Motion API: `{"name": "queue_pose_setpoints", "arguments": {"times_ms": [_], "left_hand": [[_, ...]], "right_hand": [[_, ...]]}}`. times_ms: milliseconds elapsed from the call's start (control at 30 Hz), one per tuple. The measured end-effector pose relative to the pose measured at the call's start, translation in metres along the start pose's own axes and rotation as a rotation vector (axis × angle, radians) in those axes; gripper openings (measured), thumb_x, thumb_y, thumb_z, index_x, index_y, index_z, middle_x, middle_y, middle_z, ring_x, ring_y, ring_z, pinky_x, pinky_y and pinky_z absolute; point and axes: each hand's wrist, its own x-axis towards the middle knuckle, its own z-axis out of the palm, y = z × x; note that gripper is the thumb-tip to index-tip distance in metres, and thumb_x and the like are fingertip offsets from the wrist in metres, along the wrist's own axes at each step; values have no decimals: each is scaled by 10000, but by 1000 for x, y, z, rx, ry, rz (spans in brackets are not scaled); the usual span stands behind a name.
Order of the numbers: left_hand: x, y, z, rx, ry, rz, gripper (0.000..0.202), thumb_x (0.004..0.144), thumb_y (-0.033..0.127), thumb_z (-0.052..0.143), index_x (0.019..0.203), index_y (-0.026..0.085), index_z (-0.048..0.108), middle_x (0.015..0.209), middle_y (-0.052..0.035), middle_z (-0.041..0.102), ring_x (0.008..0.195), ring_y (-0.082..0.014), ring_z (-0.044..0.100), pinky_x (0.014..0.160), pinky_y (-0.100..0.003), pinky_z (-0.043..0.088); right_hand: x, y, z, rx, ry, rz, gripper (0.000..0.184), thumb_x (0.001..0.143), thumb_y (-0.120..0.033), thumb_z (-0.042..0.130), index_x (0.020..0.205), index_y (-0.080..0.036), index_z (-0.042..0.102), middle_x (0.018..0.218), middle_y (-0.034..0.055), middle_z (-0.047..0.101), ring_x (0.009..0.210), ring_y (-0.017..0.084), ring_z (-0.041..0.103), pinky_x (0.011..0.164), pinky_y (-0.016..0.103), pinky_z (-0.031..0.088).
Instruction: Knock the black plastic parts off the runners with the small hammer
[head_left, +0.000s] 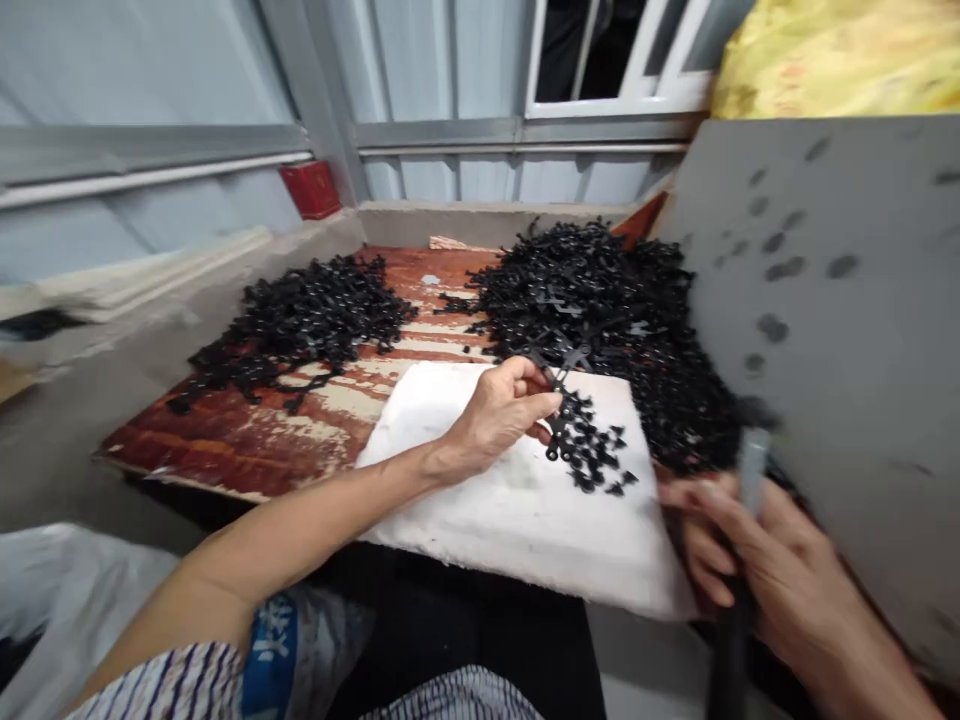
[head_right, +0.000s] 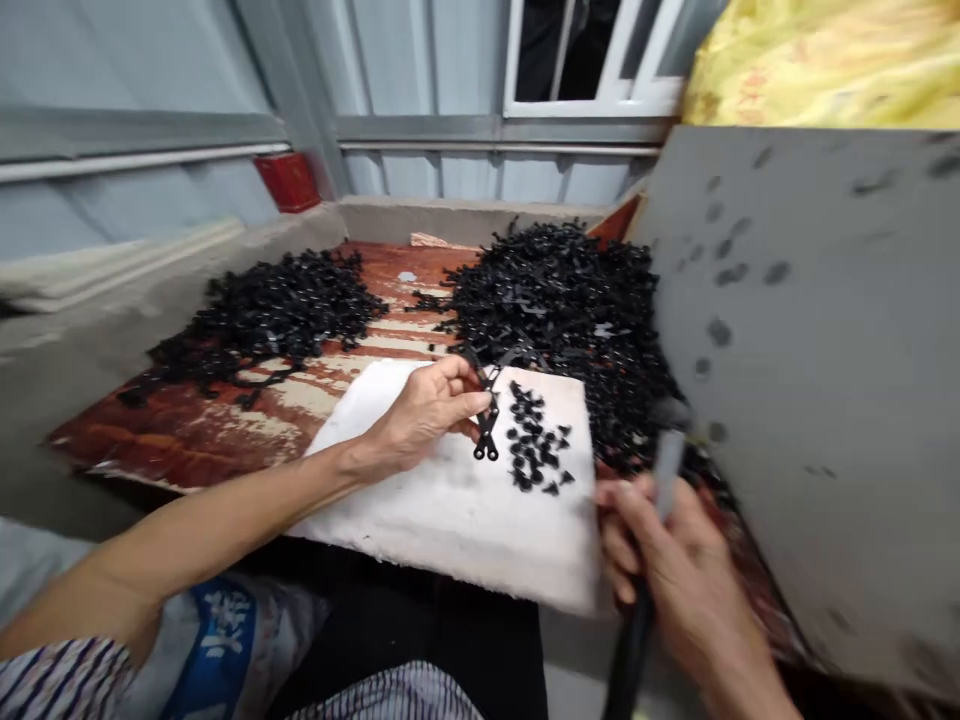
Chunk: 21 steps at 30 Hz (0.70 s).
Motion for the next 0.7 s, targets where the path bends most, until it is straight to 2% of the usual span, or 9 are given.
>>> {"name": "queue_pose_setpoints", "arguments": {"times_ms": [100,200,267,367,433,500,600,667,700], "left_hand": [[-12,-8,21,-146,-17,-69,190,709,161,677,799,159,509,682,41,560,578,-75,559,518,-211,515],[-18,-17,39,-216,13,-89,226,701,170,705,800,161,502,707,33,586,591,-77,579,537,-214,525],[-21,-22,45,-248,47,-86,205,723,170,681,804,166,492,725,32,581,598,-77,580,539,-214,522],[-31,-27,37,-177,54,-71,128,783,201,614,804,173,492,762,22,556,652,-93,586,565,-237,533],[-41,-27,23,57,8,-50,119,822,256,582,783,179,499,767,7,544,688,-117,579,586,-269,536],[-51,-22,7,440,-1,91,126,850,280,550,772,191,508,753,-8,550,698,-140,560,616,-303,522],[-60,-9,-8,990,21,601,68,871,217,504,900,195,562,933,-81,627,915,-218,569,817,-406,489],[-60,-2,-10,1279,-132,816,148,879,176,477,979,177,587,1076,-125,641,1039,-262,546,898,-446,433],[-58,0,-10,1399,-239,846,171,884,163,463,993,166,594,1091,-133,644,1041,-270,546,903,-453,415]], "right_hand": [[-15,3,28,45,-15,-74,407,761,-533,705,900,-260,438,715,-27,615,368,68,405,276,176,309],[-21,7,52,40,-104,-103,397,826,-579,610,909,-259,390,531,-90,529,341,74,390,287,152,298],[-23,12,58,18,-86,-148,364,859,-555,580,911,-255,380,486,-104,511,317,68,374,303,151,296],[-23,17,53,-69,17,-241,326,867,-495,598,908,-245,392,478,-111,490,311,65,371,320,164,295],[-23,20,43,-167,60,-300,287,877,-465,594,906,-236,424,482,-111,451,329,67,371,329,177,291],[-25,21,35,-273,44,-332,231,899,-432,566,904,-227,458,501,-104,424,349,66,355,337,188,281],[-30,24,31,-356,-69,-314,166,930,-393,512,923,-228,491,526,-97,388,372,70,335,338,196,270],[-33,26,35,-352,-124,-303,154,938,-386,490,939,-232,498,541,-93,372,385,72,331,340,196,269],[-34,27,38,-341,-131,-300,151,938,-385,490,942,-234,498,548,-91,372,390,73,332,343,196,274]]}}
